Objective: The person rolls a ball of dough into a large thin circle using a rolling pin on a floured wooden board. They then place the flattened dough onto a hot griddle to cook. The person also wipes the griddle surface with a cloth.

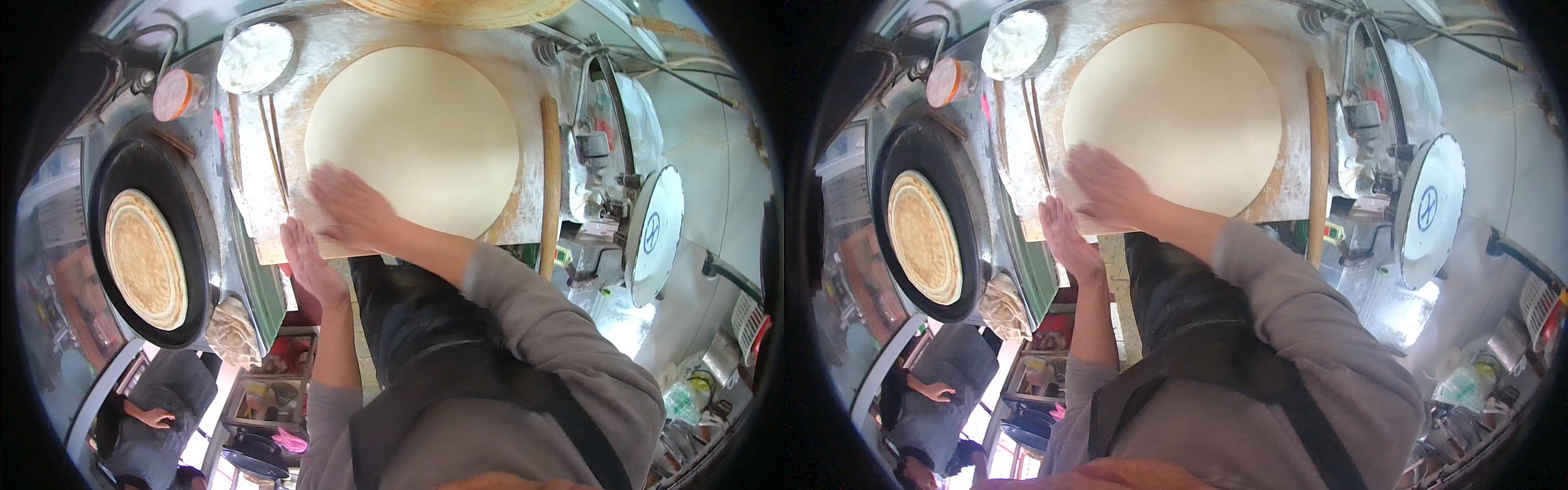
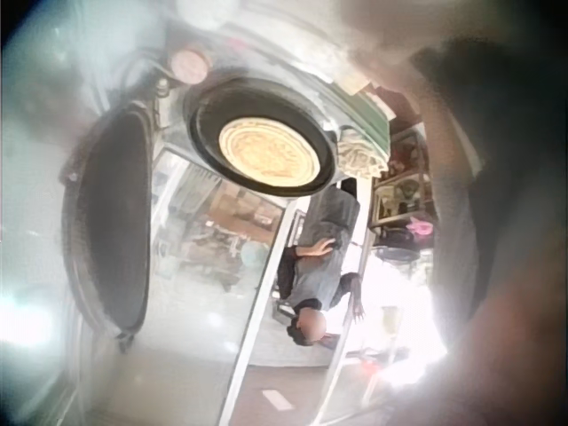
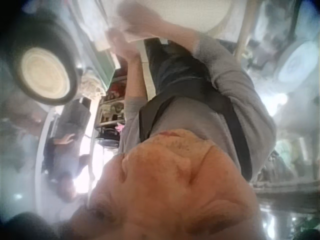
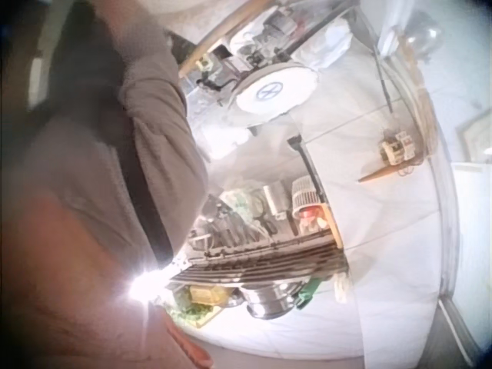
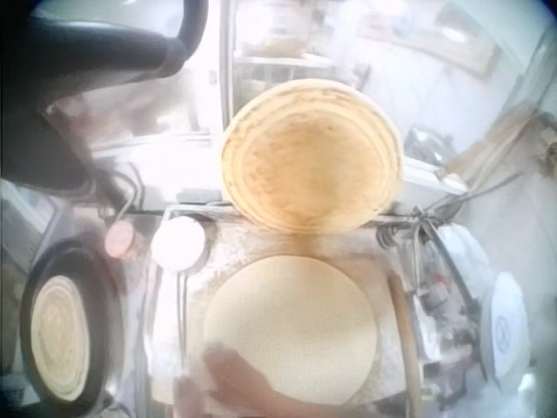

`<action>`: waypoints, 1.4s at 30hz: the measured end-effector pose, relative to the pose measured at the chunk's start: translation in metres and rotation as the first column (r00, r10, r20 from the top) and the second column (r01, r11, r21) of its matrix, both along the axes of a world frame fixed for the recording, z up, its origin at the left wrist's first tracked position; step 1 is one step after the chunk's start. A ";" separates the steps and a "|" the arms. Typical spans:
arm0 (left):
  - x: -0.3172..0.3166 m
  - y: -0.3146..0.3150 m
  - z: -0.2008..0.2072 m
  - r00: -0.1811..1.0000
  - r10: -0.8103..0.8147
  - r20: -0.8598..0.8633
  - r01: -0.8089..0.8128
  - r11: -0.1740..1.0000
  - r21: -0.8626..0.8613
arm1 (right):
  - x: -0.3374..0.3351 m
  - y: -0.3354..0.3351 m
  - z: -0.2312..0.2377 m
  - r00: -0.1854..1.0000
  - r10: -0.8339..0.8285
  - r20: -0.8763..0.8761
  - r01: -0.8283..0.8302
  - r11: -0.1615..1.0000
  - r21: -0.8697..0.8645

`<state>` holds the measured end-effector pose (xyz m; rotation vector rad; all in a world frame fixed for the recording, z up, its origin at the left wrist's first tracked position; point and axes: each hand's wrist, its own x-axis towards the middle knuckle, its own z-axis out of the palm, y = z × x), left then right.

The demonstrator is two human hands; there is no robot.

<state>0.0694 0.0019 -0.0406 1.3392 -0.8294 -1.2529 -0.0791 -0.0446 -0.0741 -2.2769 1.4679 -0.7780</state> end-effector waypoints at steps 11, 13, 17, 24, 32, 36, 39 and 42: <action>-0.063 -0.217 -0.035 0.789 -0.611 -0.065 0.586 0.780 -0.217 | -0.215 0.136 0.004 0.603 -0.759 0.246 0.722 0.651 0.237; -0.086 -0.265 -0.036 0.597 -0.799 -0.079 0.767 0.597 -0.236 | -0.199 0.145 -0.006 0.436 -0.769 0.467 0.731 0.605 0.315; -0.186 -0.333 -0.038 0.178 -0.918 -0.355 0.935 0.270 -0.229 | -0.183 0.138 -0.010 0.183 -0.675 0.714 0.729 0.581 0.362; -0.365 -0.303 -0.029 -0.496 -0.782 -0.376 0.868 -0.458 -0.191 | -0.205 0.113 -0.002 0.015 -0.650 0.760 0.715 0.539 0.446; -0.313 -0.295 -0.010 0.120 -0.992 -0.039 0.989 0.123 -0.080 | -0.289 0.035 -0.002 -0.075 -0.520 0.851 0.291 0.805 0.517; -0.153 -0.236 0.018 0.424 -0.522 0.740 0.861 0.485 -0.151 | -0.307 -0.058 0.010 -0.005 -0.433 0.901 -0.048 0.900 0.433; -0.072 -0.157 0.010 0.051 -0.300 0.953 0.841 0.527 0.121 | -0.314 -0.087 0.008 0.329 -0.350 0.877 -0.134 0.902 0.411; -0.070 -0.130 -0.015 -0.309 -0.388 0.868 0.622 0.608 0.493 | -0.305 -0.042 -0.006 0.362 -0.476 0.801 0.132 0.877 0.462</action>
